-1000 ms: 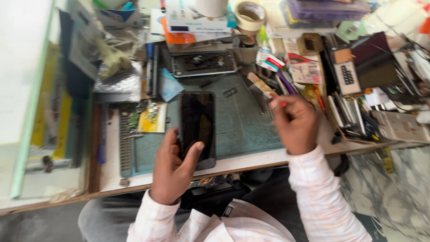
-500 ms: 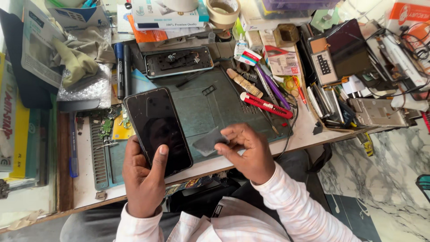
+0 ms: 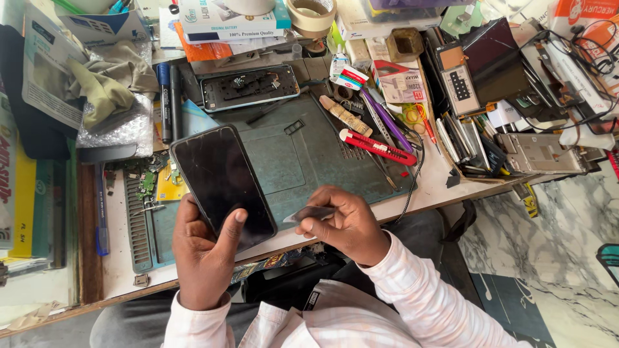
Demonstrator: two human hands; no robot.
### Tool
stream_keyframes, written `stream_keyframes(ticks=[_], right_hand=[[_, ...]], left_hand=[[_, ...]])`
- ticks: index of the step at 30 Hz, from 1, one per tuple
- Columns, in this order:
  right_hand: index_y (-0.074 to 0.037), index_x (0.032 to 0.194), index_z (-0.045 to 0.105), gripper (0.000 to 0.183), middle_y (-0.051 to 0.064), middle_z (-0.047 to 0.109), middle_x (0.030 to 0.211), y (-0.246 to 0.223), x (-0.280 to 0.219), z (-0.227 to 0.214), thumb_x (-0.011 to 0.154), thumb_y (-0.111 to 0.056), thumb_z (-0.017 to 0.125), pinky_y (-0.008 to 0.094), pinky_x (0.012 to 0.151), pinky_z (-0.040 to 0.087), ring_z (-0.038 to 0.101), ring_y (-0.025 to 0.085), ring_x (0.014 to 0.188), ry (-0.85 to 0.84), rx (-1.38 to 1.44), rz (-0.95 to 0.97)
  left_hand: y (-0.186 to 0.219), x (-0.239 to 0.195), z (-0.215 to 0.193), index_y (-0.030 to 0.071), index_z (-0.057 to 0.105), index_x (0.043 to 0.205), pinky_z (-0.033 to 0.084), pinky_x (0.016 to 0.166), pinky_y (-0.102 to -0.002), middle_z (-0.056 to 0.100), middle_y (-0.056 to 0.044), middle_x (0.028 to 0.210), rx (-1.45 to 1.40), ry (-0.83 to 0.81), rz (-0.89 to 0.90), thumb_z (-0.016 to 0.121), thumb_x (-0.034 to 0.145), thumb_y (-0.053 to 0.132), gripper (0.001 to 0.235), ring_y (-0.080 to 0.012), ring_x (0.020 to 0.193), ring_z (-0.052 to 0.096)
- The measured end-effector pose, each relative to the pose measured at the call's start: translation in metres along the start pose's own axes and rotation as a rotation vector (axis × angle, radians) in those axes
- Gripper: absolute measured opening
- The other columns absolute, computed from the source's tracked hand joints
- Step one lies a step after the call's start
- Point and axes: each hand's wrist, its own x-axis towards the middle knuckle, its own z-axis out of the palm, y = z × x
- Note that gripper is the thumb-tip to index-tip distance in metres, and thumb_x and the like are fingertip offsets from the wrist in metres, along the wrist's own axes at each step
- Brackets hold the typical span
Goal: The person cleans a smartphone screen with a cloth, then uses a SIM ejector tool and a plastic pry tool to remove the SIM tray and separate the back cover. The person then uses a metal spudger to pry open the device and remove the back cover, exposing the internal components.
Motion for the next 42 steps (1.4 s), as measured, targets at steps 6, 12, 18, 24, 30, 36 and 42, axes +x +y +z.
stream_keyframes(ticks=[6, 12, 18, 24, 30, 36, 42], right_hand=[[-0.002, 0.106, 0.061, 0.019, 0.007, 0.065, 0.117, 0.002, -0.003, 0.014, 0.094, -0.002, 0.076, 0.027, 0.095, 0.054, 0.064, 0.011, 0.107, -0.033, -0.039, -0.066], [-0.004, 0.098, 0.061, 0.02, 0.009, 0.069, 0.114, -0.001, -0.001, 0.028, 0.089, -0.003, 0.079, 0.027, 0.082, 0.058, 0.068, 0.012, 0.095, 0.064, -0.217, -0.033], [-0.006, 0.098, 0.059, 0.02, 0.011, 0.072, 0.113, -0.014, 0.008, 0.018, 0.091, -0.003, 0.078, 0.027, 0.083, 0.062, 0.072, 0.013, 0.1, 0.17, -0.413, -0.253], [-0.005, 0.102, 0.056, 0.022, 0.01, 0.074, 0.112, -0.022, 0.007, 0.0, 0.092, -0.002, 0.075, 0.026, 0.083, 0.061, 0.073, 0.014, 0.102, 0.204, -0.409, -0.228], [-0.002, 0.111, 0.057, 0.019, 0.01, 0.071, 0.108, -0.024, 0.009, -0.009, 0.097, -0.003, 0.07, 0.03, 0.085, 0.064, 0.073, 0.015, 0.103, 0.196, -0.322, -0.199], [0.001, 0.115, 0.063, 0.02, 0.008, 0.074, 0.111, -0.039, 0.008, -0.014, 0.097, -0.007, 0.066, 0.031, 0.081, 0.065, 0.075, 0.018, 0.095, 0.182, -0.331, -0.128], [0.001, 0.108, 0.067, 0.013, 0.002, 0.065, 0.101, -0.039, 0.003, -0.014, 0.099, -0.009, 0.067, 0.028, 0.071, 0.065, 0.076, 0.016, 0.087, 0.196, -0.353, -0.168]], left_hand=[[-0.003, -0.001, 0.002, -0.002, 0.054, 0.133, 0.053, 0.087, -0.024, 0.072, -0.01, 0.117, -0.063, -0.026, -0.058, 0.075, 0.09, -0.003, 0.047, -0.0119, 0.101, 0.068], [-0.014, -0.002, 0.0, -0.002, 0.056, 0.132, 0.052, 0.088, -0.024, 0.072, -0.007, 0.115, -0.119, -0.058, -0.053, 0.074, 0.093, 0.003, 0.042, -0.01, 0.101, 0.066], [-0.013, 0.002, -0.01, -0.001, 0.06, 0.121, 0.053, 0.08, -0.025, 0.071, -0.007, 0.101, -0.124, 0.014, -0.031, 0.074, 0.099, 0.004, 0.027, -0.0112, 0.088, 0.065], [-0.002, 0.011, -0.007, 0.006, 0.057, 0.114, 0.061, 0.074, -0.029, 0.072, -0.005, 0.099, -0.244, 0.062, -0.014, 0.077, 0.085, -0.001, 0.036, -0.0111, 0.085, 0.071], [-0.007, 0.014, -0.01, 0.004, 0.058, 0.101, 0.064, 0.073, -0.031, 0.072, -0.005, 0.094, -0.222, -0.028, -0.052, 0.08, 0.087, -0.004, 0.027, -0.0109, 0.085, 0.071], [-0.008, 0.014, -0.019, 0.004, 0.057, 0.097, 0.058, 0.078, -0.025, 0.071, -0.004, 0.091, -0.245, -0.096, -0.093, 0.079, 0.086, -0.006, 0.027, -0.0096, 0.084, 0.068], [0.0, 0.011, -0.033, 0.003, 0.061, 0.1, 0.053, 0.075, -0.022, 0.068, -0.001, 0.09, -0.03, -0.149, -0.074, 0.081, 0.085, -0.004, 0.026, -0.0047, 0.083, 0.062]])
